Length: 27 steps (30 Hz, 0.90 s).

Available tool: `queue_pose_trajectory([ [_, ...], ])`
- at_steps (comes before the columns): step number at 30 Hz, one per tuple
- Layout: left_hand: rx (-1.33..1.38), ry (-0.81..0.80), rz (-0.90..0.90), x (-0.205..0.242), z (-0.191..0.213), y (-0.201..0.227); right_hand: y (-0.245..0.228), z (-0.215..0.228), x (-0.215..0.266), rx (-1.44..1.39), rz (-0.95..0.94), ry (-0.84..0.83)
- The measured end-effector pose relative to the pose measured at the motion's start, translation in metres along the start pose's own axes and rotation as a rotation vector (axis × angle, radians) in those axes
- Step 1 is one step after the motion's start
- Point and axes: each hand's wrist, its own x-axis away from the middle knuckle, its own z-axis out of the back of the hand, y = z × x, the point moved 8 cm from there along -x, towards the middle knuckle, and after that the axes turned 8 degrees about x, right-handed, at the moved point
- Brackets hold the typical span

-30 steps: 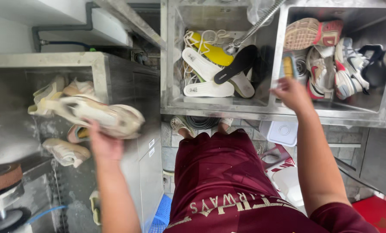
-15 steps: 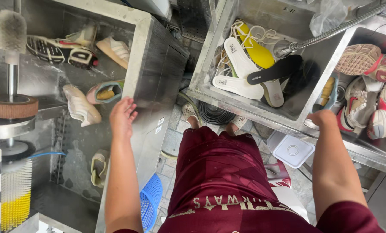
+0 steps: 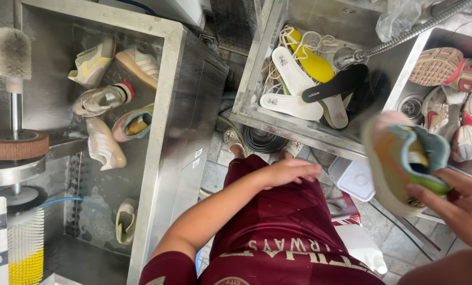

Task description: The person operates a multifunctional shoe washing machine, adjusting the water hose and activating the brush motor. They place several pairs of shoes into the machine's basin, submerge them in water, and manually scrub them with a brush. The person also rinses their hands and inspects a shoe's sole.

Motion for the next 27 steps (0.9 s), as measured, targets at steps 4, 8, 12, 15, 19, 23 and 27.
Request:
queue_pose_trajectory([
  [4,0.444,-0.205,-0.074,-0.001,-0.038,0.013,-0.086,-0.004,-0.003,0.182,0.200,-0.211],
  [8,0.947,-0.071,-0.565,0.043,0.015,0.031,-0.188,-0.027,-0.016,-0.102,0.774,-0.118],
  [12,1.104,0.513,-0.895,0.131,0.141,0.038,-0.155,-0.060,-0.053,-0.385,0.506,-0.296],
  [15,0.927,0.572,-1.055,0.234,0.234,0.070,-0.047,-0.068,-0.092,-0.131,0.259,-0.156],
  [19,0.902,0.984,-0.903,0.328,0.374,0.041,0.157,-0.067,-0.122,-0.014,-0.198,0.106],
  [23,0.739,1.400,-0.582,0.355,0.418,-0.001,0.265,-0.044,-0.125,0.059,-0.447,0.465],
  [27,0.643,1.519,-0.670,0.315,0.396,-0.017,0.294,-0.028,-0.128,0.202,-0.544,0.647],
])
